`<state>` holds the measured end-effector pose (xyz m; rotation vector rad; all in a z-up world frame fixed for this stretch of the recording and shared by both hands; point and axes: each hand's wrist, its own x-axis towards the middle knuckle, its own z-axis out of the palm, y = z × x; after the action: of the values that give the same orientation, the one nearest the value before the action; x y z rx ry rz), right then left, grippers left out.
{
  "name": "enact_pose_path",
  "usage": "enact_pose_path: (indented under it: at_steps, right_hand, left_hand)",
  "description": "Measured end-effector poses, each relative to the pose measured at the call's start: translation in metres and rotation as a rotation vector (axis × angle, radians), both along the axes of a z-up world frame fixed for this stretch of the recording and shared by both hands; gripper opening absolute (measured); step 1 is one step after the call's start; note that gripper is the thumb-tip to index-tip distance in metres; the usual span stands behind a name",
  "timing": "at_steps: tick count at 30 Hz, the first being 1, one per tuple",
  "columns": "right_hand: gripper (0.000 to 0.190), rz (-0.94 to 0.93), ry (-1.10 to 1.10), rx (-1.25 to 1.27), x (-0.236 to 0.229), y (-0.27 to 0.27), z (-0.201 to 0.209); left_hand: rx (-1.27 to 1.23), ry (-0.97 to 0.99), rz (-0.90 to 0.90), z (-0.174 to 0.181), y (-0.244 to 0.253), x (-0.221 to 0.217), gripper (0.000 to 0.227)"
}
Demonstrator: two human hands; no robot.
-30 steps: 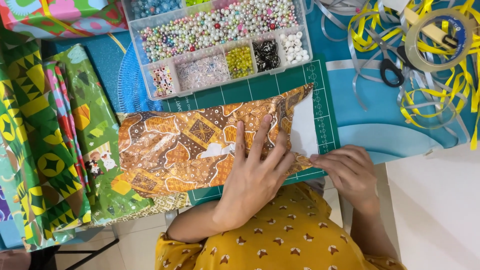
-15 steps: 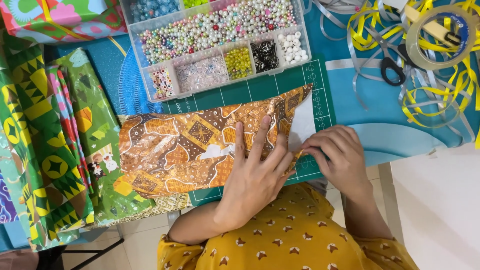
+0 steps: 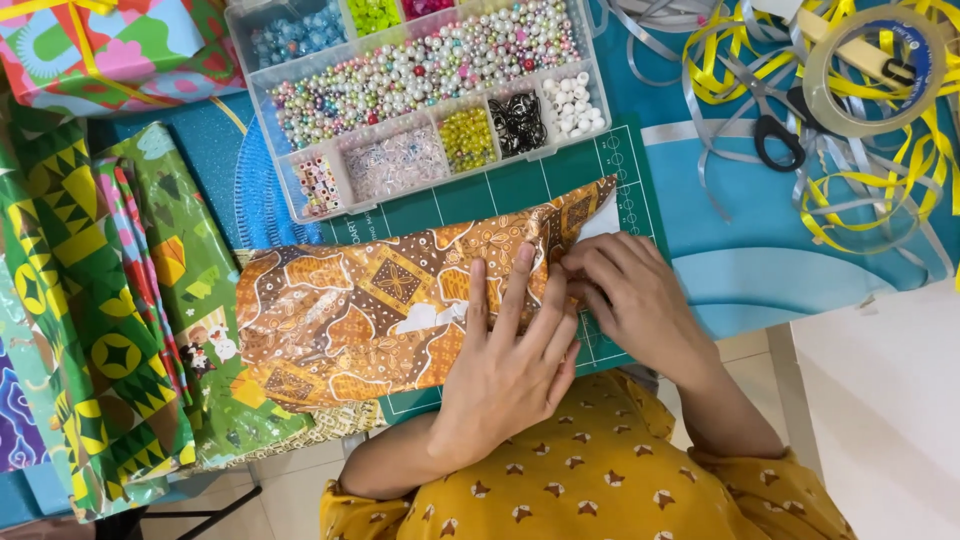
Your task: Assembling a small gift box by filling it with shredded paper and small items, then wrapping it in patterned paper and taping it.
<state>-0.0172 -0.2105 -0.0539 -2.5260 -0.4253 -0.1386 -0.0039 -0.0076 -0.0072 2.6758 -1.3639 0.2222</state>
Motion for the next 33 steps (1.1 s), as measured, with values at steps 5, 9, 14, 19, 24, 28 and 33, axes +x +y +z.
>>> enact_pose_path:
  at_steps: [5,9,14,19,24,28,33]
  right_hand:
    - [0.020,-0.076,0.096,0.035,-0.008,-0.001,-0.015]
    - [0.029,-0.133,0.091,0.087,-0.013,0.000,-0.015]
    - [0.021,-0.138,0.089,0.188,-0.031,-0.002,-0.017]
    - [0.015,-0.090,0.090,0.147,-0.045,0.010,-0.018]
    - [0.011,-0.154,-0.080,0.023,-0.039,0.019,-0.032]
    - [0.012,-0.310,-0.167,-0.138,-0.022,0.006,-0.026]
    - [0.035,-0.154,0.089,0.162,-0.027,0.002,-0.009]
  left_hand:
    - [-0.025,-0.006,0.040,-0.002,-0.001,0.000,0.057]
    - [-0.012,-0.042,0.059,0.003,-0.001,0.002,0.060]
    - [-0.025,-0.152,0.001,0.006,0.019,0.001,0.053]
    - [-0.091,-0.031,-0.056,-0.001,0.038,-0.010,0.051]
    - [-0.121,-0.107,0.016,-0.015,0.038,-0.016,0.053]
    - [-0.142,-0.162,0.027,-0.015,0.035,-0.015,0.051]
    - [-0.186,-0.154,0.040,-0.014,0.033,-0.013,0.047]
